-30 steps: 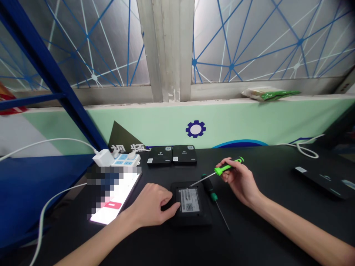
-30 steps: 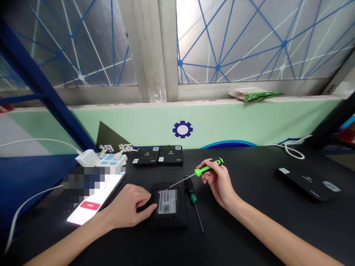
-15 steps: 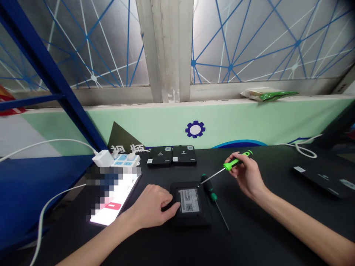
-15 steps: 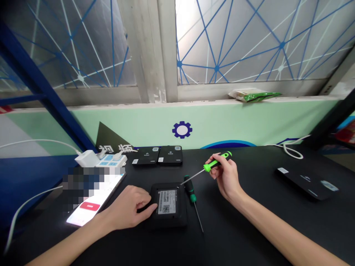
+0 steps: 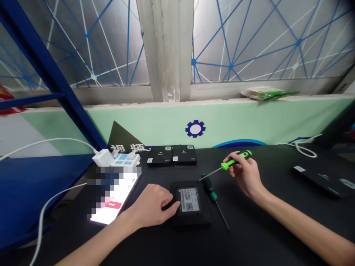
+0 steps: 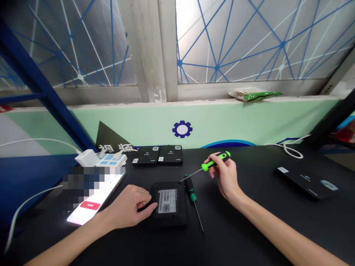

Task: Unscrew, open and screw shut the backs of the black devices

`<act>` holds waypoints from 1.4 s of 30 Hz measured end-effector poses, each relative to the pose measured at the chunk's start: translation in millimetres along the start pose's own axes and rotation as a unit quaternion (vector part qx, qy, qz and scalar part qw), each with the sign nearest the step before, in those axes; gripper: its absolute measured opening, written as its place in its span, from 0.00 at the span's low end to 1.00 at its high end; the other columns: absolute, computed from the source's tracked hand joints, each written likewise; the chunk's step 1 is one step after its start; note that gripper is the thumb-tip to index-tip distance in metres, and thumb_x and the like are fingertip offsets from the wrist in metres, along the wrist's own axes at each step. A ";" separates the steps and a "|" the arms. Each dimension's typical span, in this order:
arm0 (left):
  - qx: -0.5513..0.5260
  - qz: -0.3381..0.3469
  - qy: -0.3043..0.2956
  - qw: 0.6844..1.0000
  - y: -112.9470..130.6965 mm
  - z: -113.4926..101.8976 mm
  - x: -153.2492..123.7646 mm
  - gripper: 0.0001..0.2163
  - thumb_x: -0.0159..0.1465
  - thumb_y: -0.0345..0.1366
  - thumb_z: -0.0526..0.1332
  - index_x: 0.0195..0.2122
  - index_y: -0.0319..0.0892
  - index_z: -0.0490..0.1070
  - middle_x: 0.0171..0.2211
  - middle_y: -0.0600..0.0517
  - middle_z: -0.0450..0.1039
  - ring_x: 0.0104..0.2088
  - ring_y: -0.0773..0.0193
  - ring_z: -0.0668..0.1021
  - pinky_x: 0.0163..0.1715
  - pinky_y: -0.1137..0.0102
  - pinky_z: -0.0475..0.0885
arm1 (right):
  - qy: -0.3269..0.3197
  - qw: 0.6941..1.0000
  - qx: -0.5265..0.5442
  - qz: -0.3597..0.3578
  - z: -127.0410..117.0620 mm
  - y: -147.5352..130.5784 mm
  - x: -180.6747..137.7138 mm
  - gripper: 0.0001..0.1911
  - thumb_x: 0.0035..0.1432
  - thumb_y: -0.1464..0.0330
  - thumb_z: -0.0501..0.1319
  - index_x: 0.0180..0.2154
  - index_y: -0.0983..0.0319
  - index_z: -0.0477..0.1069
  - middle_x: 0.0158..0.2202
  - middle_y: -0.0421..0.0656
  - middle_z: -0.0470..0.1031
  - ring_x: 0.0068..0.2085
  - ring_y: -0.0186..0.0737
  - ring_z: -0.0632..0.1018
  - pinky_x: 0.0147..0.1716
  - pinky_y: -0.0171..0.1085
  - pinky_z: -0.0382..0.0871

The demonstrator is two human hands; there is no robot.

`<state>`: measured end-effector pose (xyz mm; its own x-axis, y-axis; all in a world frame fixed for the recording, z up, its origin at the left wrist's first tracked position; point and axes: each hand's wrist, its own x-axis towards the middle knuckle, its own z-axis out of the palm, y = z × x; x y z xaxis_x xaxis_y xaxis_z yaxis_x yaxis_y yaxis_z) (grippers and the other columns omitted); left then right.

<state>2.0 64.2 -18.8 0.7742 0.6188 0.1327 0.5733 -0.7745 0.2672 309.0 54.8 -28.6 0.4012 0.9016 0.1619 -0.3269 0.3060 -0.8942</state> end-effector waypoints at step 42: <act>0.055 -0.166 0.126 0.977 -10.7 10.8 6.1 0.26 0.68 0.41 0.52 0.12 0.42 0.65 0.14 0.60 0.44 0.15 0.70 0.50 0.22 0.71 0.43 | -0.108 0.974 0.074 0.185 19.2 2.0 -27.5 0.10 0.52 0.65 0.70 0.31 0.64 0.75 0.31 0.44 0.79 0.23 0.33 0.74 0.23 0.33 0.69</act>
<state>3.5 74.9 -31.1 0.4585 0.8401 0.2899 0.8175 -0.5266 0.2332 280.9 36.5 -26.8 0.0494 0.9969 -0.0617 -0.5413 -0.0252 -0.8404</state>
